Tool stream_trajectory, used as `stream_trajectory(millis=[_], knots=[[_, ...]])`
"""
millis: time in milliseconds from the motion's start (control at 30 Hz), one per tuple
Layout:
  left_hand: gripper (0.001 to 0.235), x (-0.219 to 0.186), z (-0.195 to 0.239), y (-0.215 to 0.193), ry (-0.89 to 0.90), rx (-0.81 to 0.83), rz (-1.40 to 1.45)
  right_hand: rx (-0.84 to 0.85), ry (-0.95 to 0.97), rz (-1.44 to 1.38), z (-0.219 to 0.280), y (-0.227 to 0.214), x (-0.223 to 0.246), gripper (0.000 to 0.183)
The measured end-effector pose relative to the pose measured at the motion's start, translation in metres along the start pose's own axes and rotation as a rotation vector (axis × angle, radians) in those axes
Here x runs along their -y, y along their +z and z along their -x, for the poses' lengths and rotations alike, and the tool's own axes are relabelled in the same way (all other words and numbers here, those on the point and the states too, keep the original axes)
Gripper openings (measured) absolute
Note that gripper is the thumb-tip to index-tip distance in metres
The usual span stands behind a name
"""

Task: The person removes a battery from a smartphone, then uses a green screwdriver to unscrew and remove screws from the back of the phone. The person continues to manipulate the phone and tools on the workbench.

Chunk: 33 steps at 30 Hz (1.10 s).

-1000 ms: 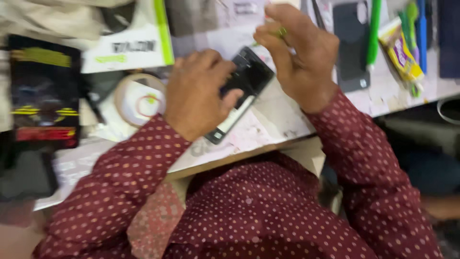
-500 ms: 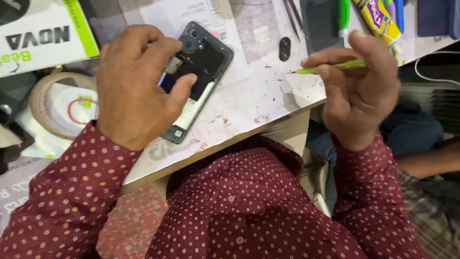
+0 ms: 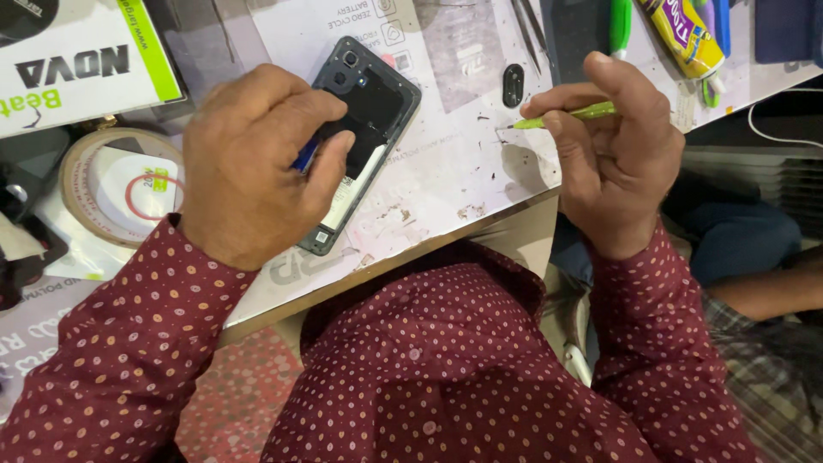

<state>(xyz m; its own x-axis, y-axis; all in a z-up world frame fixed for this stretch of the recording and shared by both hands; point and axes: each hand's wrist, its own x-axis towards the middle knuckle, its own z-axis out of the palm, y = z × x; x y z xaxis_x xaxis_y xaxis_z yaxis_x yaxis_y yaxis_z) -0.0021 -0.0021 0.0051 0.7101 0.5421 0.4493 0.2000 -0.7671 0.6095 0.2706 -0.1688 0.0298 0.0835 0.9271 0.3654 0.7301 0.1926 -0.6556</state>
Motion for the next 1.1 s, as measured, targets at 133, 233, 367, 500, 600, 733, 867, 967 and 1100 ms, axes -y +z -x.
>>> stream_trajectory(millis=[133,233,367,500,600,733,867,967,1100], knots=[[0.016,0.003,0.002,0.002,0.03,0.062,0.075,-0.056,-0.03,-0.086,-0.002,-0.002,0.0,0.047],[0.015,0.002,0.004,0.007,0.096,0.071,0.215,-0.109,0.083,-0.351,-0.002,0.005,0.007,0.042],[0.016,0.0,0.004,0.01,0.101,0.047,0.324,-0.268,0.346,-0.763,-0.015,0.032,0.022,0.045],[0.019,-0.001,0.004,0.004,0.028,0.024,0.427,-0.321,0.468,-0.958,-0.032,0.043,0.034,0.056],[0.02,-0.002,0.002,0.002,0.018,-0.01,0.451,-0.337,0.5,-1.024,-0.043,0.05,0.039,0.055],[0.019,-0.001,0.005,0.003,0.029,-0.041,0.436,-0.311,0.521,-1.059,-0.051,0.057,0.043,0.057],[0.015,-0.001,0.005,0.003,0.047,-0.049,0.41,-0.291,0.508,-1.051,-0.051,0.06,0.045,0.057],[0.013,-0.001,0.004,0.003,0.07,-0.073,0.376,-0.326,0.497,-0.994,-0.047,0.061,0.042,0.055],[0.014,0.0,0.004,0.002,0.11,-0.12,0.299,-0.367,0.228,-0.794,-0.038,0.065,0.036,0.05]])
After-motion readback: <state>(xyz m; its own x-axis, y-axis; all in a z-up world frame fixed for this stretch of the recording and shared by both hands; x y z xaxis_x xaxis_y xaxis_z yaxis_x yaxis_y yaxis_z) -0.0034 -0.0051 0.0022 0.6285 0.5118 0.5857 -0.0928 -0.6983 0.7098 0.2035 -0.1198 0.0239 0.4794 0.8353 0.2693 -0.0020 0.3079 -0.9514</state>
